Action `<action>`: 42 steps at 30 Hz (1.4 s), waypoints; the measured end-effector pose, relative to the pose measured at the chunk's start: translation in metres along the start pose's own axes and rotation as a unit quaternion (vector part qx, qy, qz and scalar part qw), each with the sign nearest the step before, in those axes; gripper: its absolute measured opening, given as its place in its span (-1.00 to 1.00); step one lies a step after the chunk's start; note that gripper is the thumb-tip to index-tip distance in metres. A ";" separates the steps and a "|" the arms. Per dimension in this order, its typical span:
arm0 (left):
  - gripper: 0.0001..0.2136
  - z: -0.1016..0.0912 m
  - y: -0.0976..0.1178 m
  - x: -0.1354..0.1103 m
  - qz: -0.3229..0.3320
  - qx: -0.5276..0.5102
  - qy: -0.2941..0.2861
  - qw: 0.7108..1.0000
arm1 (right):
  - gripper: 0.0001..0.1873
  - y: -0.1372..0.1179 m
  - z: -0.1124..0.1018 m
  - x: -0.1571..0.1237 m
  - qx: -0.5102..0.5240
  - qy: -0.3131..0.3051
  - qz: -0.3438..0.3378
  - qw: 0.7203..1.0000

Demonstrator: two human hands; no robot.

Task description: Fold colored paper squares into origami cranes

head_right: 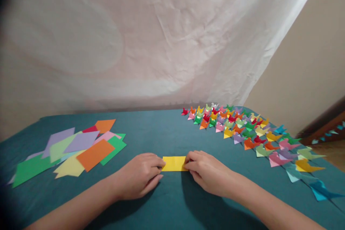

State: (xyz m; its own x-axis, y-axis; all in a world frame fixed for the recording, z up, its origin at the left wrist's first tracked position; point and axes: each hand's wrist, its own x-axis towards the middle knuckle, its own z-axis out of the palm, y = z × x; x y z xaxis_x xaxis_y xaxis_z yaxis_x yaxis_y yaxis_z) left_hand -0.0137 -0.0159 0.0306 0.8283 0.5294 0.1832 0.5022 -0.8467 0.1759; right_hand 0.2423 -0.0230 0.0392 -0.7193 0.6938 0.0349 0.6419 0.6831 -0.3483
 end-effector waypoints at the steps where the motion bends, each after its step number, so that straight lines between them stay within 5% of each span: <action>1: -0.83 0.002 -0.002 0.001 -0.001 0.005 -0.003 1.000 | -0.70 0.001 0.001 0.004 0.014 0.007 0.004 1.000; 5: -0.89 0.007 -0.006 0.003 -0.035 -0.016 0.009 0.999 | -0.65 0.008 0.008 0.025 0.060 0.039 0.044 0.996; 11: -0.91 0.012 -0.007 0.002 -0.078 -0.145 0.059 0.985 | -0.57 0.014 0.012 0.048 0.092 0.005 0.111 0.990; 17: -0.63 0.015 -0.015 0.004 -0.152 -0.236 0.112 0.953 | -0.88 0.025 0.011 0.056 0.218 -0.061 0.129 0.965; 20: -0.55 0.011 -0.015 0.013 -0.183 -0.283 0.124 0.933 | -0.82 0.029 0.011 0.055 0.324 -0.056 0.142 0.934; 23: -0.62 0.011 -0.011 0.025 -0.231 -0.321 0.205 0.895 | -0.68 0.028 0.017 0.057 0.439 0.005 0.197 0.877; 28: -0.73 0.030 -0.010 0.036 -0.229 -0.428 0.285 0.826 | -0.53 0.020 0.037 0.062 0.541 0.099 0.202 0.810; 42: -0.73 0.037 -0.020 0.031 -0.227 -0.484 0.231 0.813 | -0.62 0.008 0.049 0.050 0.499 0.144 0.125 0.846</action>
State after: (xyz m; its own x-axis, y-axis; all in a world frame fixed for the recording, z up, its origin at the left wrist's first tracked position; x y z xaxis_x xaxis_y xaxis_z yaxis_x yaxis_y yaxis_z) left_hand 0.0110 0.0154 -0.0029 0.3177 0.9287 0.1913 0.1148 -0.2380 0.9645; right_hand 0.1983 0.0056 -0.0073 -0.4087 0.9124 0.0204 0.1175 0.0747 -0.9903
